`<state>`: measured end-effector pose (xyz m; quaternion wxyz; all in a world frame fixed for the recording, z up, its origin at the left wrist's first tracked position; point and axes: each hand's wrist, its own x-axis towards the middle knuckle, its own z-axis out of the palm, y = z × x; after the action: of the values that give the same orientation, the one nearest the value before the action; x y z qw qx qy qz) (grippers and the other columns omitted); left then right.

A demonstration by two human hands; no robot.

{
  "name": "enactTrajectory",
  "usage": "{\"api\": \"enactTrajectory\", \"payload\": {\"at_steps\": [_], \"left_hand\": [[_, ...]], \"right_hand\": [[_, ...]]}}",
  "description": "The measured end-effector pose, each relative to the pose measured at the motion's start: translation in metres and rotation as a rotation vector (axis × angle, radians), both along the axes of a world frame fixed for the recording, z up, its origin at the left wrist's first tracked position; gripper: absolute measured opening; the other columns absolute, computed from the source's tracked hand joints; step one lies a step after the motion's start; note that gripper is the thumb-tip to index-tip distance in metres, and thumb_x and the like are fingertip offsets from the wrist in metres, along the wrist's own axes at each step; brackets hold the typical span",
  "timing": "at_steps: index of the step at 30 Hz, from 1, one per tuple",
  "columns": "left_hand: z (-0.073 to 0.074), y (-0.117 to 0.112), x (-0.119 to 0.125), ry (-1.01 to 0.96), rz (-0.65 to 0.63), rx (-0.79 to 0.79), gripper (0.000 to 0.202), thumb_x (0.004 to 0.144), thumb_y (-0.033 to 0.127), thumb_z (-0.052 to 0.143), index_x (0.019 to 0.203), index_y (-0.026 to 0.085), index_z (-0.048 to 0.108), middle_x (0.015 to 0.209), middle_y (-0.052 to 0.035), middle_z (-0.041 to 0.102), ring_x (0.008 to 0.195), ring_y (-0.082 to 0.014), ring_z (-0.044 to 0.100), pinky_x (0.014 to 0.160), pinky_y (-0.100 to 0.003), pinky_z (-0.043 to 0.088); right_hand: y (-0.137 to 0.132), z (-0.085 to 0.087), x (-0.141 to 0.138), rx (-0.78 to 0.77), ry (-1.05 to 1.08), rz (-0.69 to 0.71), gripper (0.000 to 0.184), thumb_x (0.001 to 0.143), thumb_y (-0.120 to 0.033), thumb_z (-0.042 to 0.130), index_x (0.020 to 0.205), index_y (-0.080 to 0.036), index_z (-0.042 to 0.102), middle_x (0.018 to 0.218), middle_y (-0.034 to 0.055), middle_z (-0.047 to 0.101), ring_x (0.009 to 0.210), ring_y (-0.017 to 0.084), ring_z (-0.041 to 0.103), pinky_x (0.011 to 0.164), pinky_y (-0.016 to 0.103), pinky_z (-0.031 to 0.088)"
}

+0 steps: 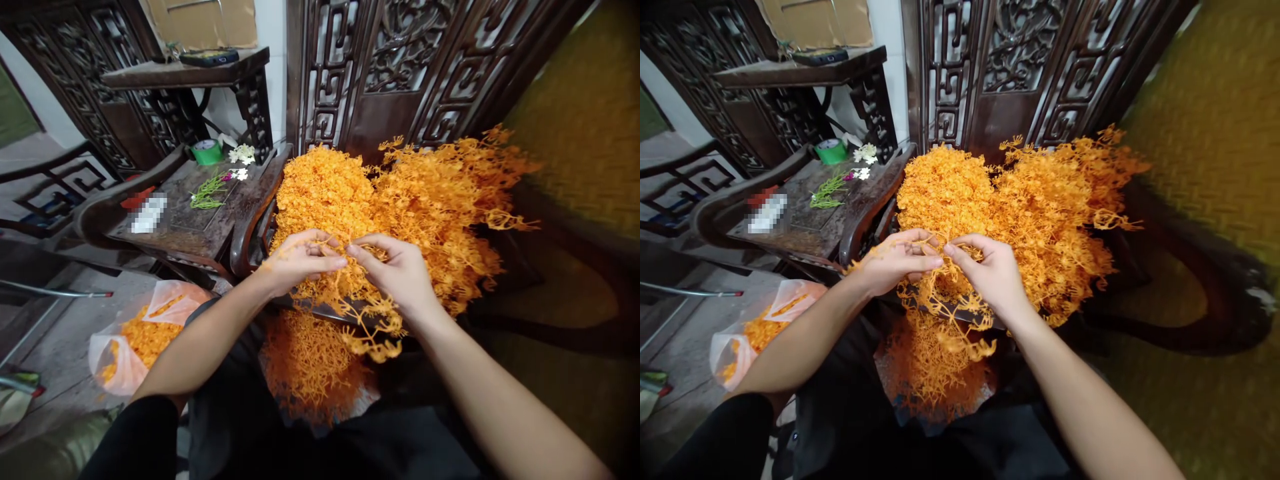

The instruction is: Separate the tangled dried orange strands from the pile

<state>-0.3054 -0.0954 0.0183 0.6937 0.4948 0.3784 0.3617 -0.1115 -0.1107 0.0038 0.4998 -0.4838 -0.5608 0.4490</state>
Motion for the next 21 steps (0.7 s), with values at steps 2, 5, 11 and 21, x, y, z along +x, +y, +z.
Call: {"api": "enactTrajectory", "payload": {"at_steps": [2,5,11,21], "left_hand": [[-0.001,0.000,0.000,-0.007,0.056,0.035,0.044,0.065,0.030,0.093,0.095,0.016,0.064,0.075,0.0017,0.063,0.054,-0.0054,0.052,0.047,-0.021,0.037],[-0.004,0.000,0.003,-0.039,0.179,0.072,0.047,0.064,0.030,0.093,0.097,0.015,0.063,0.076,0.0018,0.061,0.057,-0.0059,0.054,0.049,-0.020,0.043],[-0.014,-0.005,0.012,-0.013,0.152,0.083,0.044,0.071,0.036,0.088,0.101,0.015,0.064,0.084,-0.0005,0.062,0.067,-0.0090,0.059,0.053,-0.019,0.050],[-0.010,0.001,0.028,0.158,0.399,0.454,0.017,0.080,0.029,0.079,0.082,0.017,0.066,0.070,0.0009,0.059,0.060,-0.0100,0.050,0.056,-0.024,0.041]], "right_hand": [[-0.002,0.002,-0.001,-0.066,0.049,0.021,0.046,0.082,-0.065,0.075,0.090,-0.020,0.074,0.049,-0.0064,0.041,0.039,0.008,0.030,0.039,0.025,0.019],[-0.005,0.000,-0.004,-0.062,-0.002,0.058,0.054,0.084,-0.072,0.068,0.097,-0.020,0.071,0.055,-0.0047,0.047,0.045,0.011,0.039,0.042,0.026,0.027],[-0.010,-0.009,-0.009,0.285,-0.324,-0.085,0.035,0.085,-0.051,0.077,0.094,-0.021,0.062,0.090,0.0046,0.069,0.082,0.020,0.062,0.072,0.033,0.048],[-0.015,-0.012,-0.015,0.232,0.074,-0.236,0.032,0.091,-0.048,0.073,0.077,-0.025,0.055,0.069,0.0010,0.057,0.060,0.016,0.052,0.049,0.030,0.038]]}}
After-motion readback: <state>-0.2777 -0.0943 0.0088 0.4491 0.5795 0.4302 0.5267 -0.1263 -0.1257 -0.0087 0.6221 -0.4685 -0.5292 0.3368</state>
